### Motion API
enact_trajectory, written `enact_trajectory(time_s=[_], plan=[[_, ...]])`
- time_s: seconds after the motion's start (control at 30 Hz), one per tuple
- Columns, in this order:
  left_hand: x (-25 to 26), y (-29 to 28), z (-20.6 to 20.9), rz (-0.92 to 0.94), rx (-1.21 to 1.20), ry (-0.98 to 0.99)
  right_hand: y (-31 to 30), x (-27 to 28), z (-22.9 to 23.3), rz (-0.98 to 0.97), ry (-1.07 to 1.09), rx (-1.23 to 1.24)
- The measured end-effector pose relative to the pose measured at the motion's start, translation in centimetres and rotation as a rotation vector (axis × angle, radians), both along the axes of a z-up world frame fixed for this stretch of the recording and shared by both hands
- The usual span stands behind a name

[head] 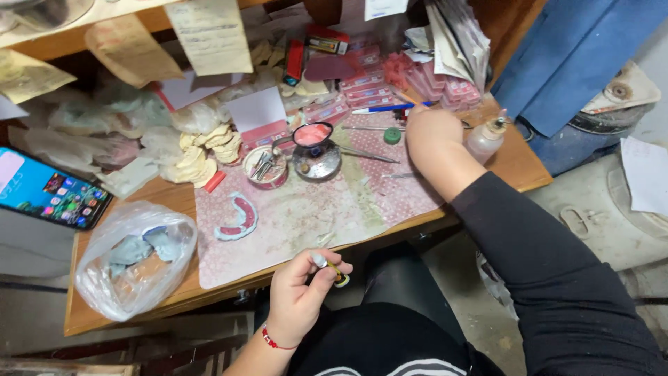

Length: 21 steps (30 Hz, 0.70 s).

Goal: The person works on a pink dental prosthetic, using a metal spatula to apply and smooth a white material onto its surface. They also handle a small plastic bag containing blue material and use a yellow marker to mark a piece of the blue material.

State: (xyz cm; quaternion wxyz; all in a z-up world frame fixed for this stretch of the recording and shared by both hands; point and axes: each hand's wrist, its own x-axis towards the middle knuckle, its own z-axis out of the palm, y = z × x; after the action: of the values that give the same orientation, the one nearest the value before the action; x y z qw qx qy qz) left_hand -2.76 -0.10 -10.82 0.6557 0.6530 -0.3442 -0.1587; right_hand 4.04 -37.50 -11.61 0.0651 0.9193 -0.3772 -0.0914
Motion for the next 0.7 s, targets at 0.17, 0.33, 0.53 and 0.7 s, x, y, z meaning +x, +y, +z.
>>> enact_trajectory(time_s=[0.17,0.33,0.53,0.7], plan=[[0.4,1.7,-0.8,-0.024,-0.015,0.077,0.5,-1.8,-0.8,0.344,-0.191,-0.272],[0.5,2.3,-0.5,-0.019,-0.029,0.069,2.9,-2.4,3.5,0.383,-0.361,-0.072],[0.3,2.4,-0.4,-0.062,-0.012,0.036,6.9,-5.8,10.6,0.337,-0.651,0.482],[-0.1,2.0,-0.3,-0.069,-0.013,0.041,12.3,-15.3,14.9,0.354,-1.12,0.948]])
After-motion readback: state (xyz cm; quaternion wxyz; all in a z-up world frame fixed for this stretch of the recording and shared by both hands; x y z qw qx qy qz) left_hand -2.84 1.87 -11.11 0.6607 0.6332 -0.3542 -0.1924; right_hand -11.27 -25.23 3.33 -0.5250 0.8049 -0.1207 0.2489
